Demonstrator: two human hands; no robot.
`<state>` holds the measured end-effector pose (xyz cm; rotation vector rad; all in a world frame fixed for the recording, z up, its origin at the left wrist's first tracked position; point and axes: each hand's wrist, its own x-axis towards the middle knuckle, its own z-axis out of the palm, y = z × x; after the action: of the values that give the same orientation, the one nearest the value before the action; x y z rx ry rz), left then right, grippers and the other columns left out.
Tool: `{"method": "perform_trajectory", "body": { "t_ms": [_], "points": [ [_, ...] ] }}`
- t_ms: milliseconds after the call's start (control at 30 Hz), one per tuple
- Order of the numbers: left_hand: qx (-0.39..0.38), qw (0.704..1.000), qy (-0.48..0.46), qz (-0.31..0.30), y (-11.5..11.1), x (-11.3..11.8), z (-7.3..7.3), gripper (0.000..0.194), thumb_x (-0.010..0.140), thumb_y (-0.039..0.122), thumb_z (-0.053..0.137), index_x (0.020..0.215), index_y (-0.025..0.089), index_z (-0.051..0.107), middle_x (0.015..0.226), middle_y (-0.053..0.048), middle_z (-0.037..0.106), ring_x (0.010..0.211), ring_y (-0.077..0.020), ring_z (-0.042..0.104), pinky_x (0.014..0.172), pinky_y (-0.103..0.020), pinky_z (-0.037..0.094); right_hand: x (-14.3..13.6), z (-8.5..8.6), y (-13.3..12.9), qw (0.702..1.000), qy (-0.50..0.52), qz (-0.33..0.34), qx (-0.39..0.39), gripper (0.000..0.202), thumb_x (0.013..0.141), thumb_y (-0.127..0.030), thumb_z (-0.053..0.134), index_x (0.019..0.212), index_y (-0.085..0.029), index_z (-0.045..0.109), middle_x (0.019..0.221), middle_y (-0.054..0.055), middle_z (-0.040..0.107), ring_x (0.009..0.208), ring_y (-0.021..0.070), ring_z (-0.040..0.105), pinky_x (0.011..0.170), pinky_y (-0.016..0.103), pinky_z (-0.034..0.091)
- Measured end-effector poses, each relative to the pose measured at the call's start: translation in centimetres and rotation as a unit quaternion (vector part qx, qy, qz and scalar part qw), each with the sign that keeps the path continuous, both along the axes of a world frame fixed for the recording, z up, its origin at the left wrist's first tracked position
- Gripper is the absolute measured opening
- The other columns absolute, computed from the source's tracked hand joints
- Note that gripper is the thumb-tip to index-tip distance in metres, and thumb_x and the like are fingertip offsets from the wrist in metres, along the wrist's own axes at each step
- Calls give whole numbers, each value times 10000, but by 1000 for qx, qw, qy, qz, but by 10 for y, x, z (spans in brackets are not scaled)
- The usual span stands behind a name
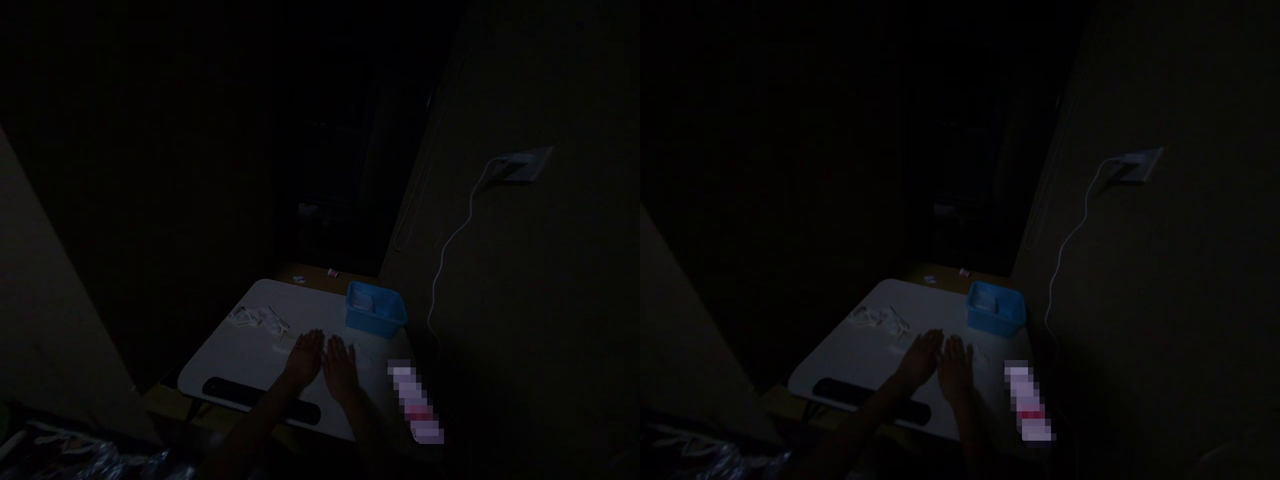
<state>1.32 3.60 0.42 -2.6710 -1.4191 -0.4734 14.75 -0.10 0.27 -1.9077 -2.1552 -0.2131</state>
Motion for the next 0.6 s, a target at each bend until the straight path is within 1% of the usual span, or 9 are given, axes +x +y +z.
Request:
{"method": "perform_trajectory", "body": {
  "t_ms": [67, 133, 233, 333, 500, 600],
  "points": [
    [-35, 999, 13, -11, -2, 12, -3, 461, 830, 208, 302, 1282, 127, 347, 1343, -98, 340, 1238, -194, 284, 1008, -373, 232, -5, 0, 2, 999, 7, 17, -31, 470, 891, -285, 104, 1292, -168, 320, 1365, 77, 282, 1271, 181, 196, 1015, 474, 56],
    [-54, 998, 24, -7, -3, 16, -6, 461, 831, 206, 292, 1279, 117, 349, 1345, -103, 335, 1240, -191, 280, 1012, -371, 224, -5, -1, 2, 999, 15, 18, -43, 469, 892, -299, 102, 1293, -182, 314, 1370, 69, 273, 1269, 172, 201, 1015, 471, 60],
    [-60, 998, 30, -10, -3, 13, -6, 462, 835, 210, 278, 1283, 118, 341, 1352, -99, 323, 1243, -192, 273, 1013, -372, 222, -3, -2, 2, 999, 25, 8, -32, 475, 891, -325, 119, 1295, -164, 308, 1370, 70, 272, 1268, 164, 203, 1020, 454, 62],
    [-50, 998, 29, -12, -3, 10, -4, 463, 831, 199, 277, 1279, 105, 347, 1345, -109, 332, 1240, -195, 280, 1011, -371, 226, 2, -3, 1, 999, 27, -8, -25, 474, 887, -323, 147, 1289, -142, 322, 1364, 81, 283, 1266, 173, 208, 1017, 455, 75],
    [-34, 999, 36, -12, -3, 11, -6, 459, 837, 189, 265, 1283, 106, 338, 1345, -104, 333, 1235, -185, 291, 1009, -362, 225, 28, -4, 0, 999, 15, -42, -4, 485, 890, -328, 136, 1276, -121, 345, 1342, 98, 322, 1250, 192, 251, 1010, 461, 102],
    [-29, 999, 21, -3, -5, 14, -7, 454, 874, 281, 221, 1279, 121, 349, 1344, -97, 334, 1239, -187, 285, 1012, -370, 210, 45, -5, -2, 998, 4, -63, 12, 484, 891, -331, 139, 1262, -126, 371, 1327, 101, 347, 1234, 208, 286, 1002, 474, 123]
  ]
}}
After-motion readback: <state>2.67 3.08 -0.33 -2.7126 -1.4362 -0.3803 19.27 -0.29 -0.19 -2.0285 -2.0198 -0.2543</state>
